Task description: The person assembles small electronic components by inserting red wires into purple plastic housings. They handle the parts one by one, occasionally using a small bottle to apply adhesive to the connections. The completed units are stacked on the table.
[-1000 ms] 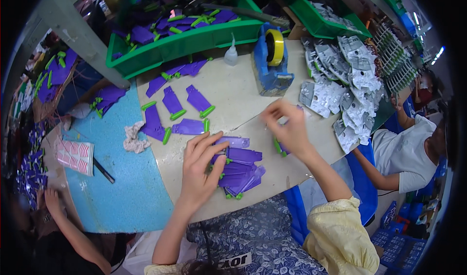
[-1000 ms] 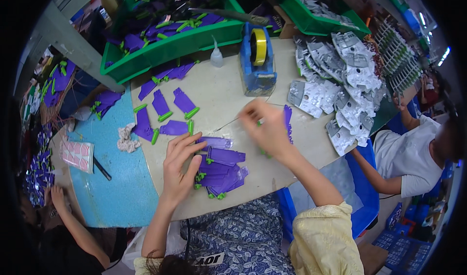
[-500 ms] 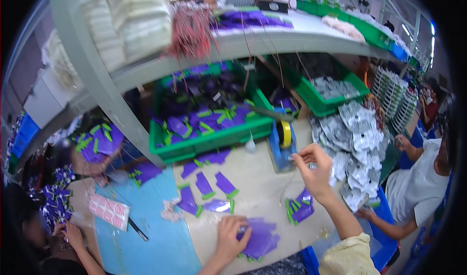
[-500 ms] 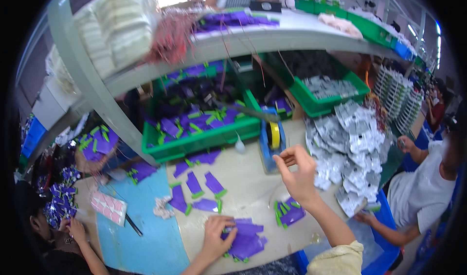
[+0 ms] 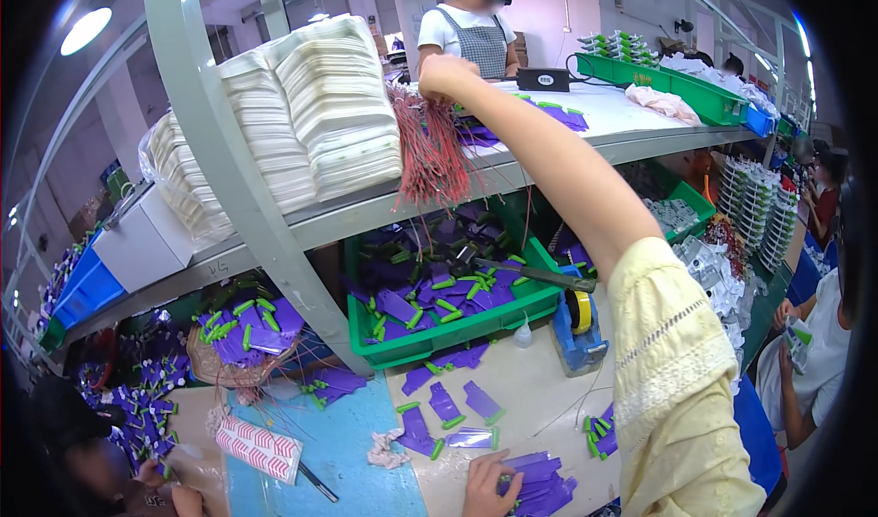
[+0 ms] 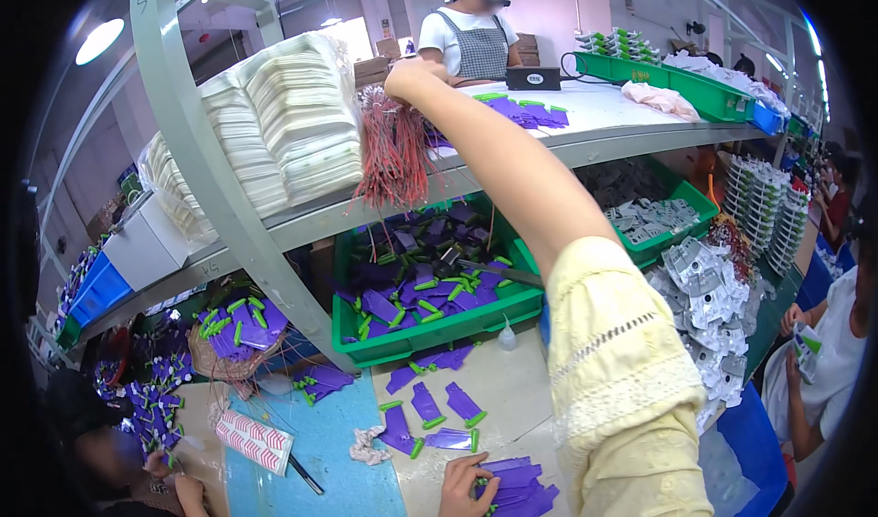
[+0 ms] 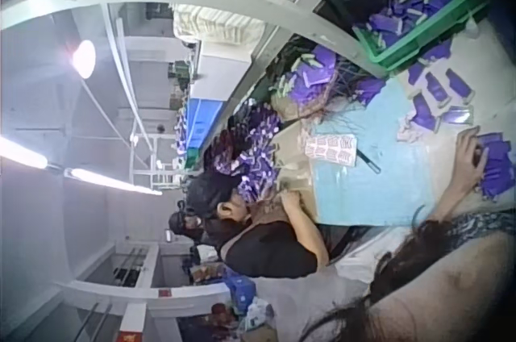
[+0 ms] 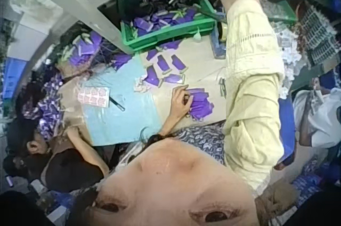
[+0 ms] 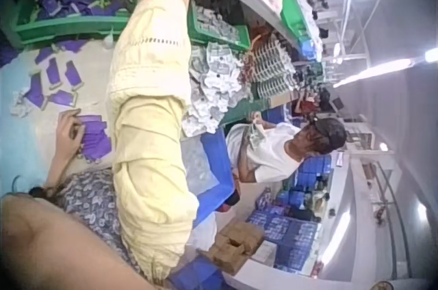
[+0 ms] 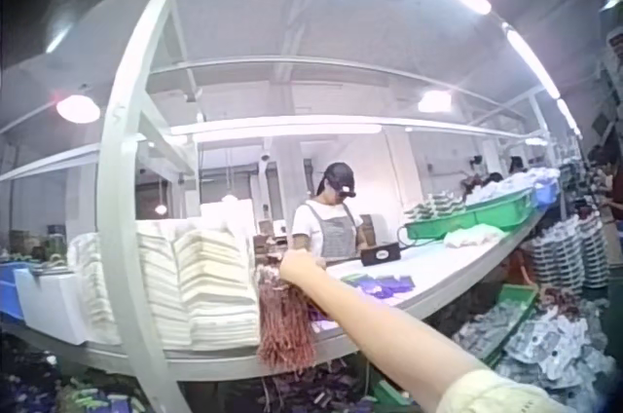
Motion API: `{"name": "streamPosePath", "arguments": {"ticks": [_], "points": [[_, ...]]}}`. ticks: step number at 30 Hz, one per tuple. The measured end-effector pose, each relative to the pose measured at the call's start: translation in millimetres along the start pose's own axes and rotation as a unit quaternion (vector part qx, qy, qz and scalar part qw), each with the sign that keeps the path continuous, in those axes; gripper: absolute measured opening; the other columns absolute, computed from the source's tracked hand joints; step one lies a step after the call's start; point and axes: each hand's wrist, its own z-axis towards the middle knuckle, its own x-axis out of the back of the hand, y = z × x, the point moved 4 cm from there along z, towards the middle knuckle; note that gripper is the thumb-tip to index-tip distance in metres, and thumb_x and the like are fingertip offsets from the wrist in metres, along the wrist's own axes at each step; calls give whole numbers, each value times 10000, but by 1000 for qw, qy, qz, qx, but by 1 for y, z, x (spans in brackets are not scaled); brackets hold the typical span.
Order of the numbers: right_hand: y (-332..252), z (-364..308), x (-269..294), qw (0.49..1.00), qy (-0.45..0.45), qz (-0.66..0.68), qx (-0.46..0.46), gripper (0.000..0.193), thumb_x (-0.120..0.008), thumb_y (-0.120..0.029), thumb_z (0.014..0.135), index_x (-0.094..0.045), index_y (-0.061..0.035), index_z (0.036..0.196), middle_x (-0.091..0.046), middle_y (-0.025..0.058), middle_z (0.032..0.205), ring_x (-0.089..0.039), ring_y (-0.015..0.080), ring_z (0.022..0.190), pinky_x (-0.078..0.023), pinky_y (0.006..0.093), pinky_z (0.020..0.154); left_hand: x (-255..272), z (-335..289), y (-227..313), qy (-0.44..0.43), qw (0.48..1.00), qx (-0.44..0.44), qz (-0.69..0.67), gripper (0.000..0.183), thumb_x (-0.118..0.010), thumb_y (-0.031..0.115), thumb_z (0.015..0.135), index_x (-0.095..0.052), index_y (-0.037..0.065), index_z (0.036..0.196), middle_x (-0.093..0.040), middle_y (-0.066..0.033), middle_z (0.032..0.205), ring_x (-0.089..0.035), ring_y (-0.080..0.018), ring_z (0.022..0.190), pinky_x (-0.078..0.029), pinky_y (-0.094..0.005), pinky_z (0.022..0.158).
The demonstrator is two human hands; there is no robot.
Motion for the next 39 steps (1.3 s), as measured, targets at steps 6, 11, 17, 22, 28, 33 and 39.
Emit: {"name": "streamPosePath", "arguments": {"ticks": [6, 11, 17, 22, 28, 33, 39], "points": [[-4, 7, 28, 990, 73, 105, -56, 313, -690, -244, 831, -742, -107, 1108, -687, 108, 1271, -670, 264, 1153, -533, 413, 930, 6, 1, -2, 18, 999, 6, -39, 143, -745, 66, 823, -641, 21, 910, -638, -190, 1216, -588, -363, 1084, -517, -413, 861], [3, 49, -32, 993, -81, -77, 24, 374, -736, -321, 814, -748, -107, 1120, -709, 86, 1228, -679, 274, 1131, -530, 466, 940, 4, 1, -2, 14, 999, -6, -41, 132, -734, 69, 831, -641, 15, 908, -641, -190, 1204, -582, -363, 1094, -516, -411, 861], [14, 50, 3, 936, 106, 300, -152, 402, -763, -343, 739, -750, -15, 970, -753, 93, 969, -720, 251, 909, -565, 385, 791, 7, 3, -3, 25, 999, 0, -48, 119, -718, 82, 841, -645, 10, 901, -647, -192, 1183, -571, -365, 1099, -507, -418, 868], [-8, 37, -36, 993, -99, 20, -69, 458, -772, -373, 790, -732, -110, 1164, -725, 76, 1186, -673, 225, 1140, -510, 391, 997, 12, 2, -2, 26, 999, -4, -35, 115, -713, 84, 843, -644, 6, 891, -652, -185, 1175, -578, -362, 1080, -503, -420, 871], [40, 101, -31, 829, 68, 542, -120, 227, -616, -153, 843, -670, 51, 926, -693, 176, 908, -681, 290, 746, -552, 399, 675, 4, 4, -4, 44, 998, -24, -38, 108, -707, 88, 851, -647, 3, 882, -661, -177, 1156, -592, -348, 1044, -516, -399, 808], [11, 93, -30, 713, -51, 699, 5, 137, -523, -71, 869, -605, -6, 780, -617, 103, 710, -582, 275, 477, -421, 418, 425, 9, 1, -7, 40, 998, 10, -47, 86, -704, 72, 850, -658, 6, 880, -675, -174, 1109, -603, -350, 1020, -518, -408, 802], [13, 46, 33, 733, 229, 637, 66, 204, -528, -134, 932, -481, -92, 738, -440, -18, 571, -340, 86, 415, -223, 268, 386, 14, 2, -8, 52, 997, 26, -54, 179, -746, 75, 801, -672, 19, 954, -712, -163, 1066, -634, -321, 1025, -497, -425, 908]]}}
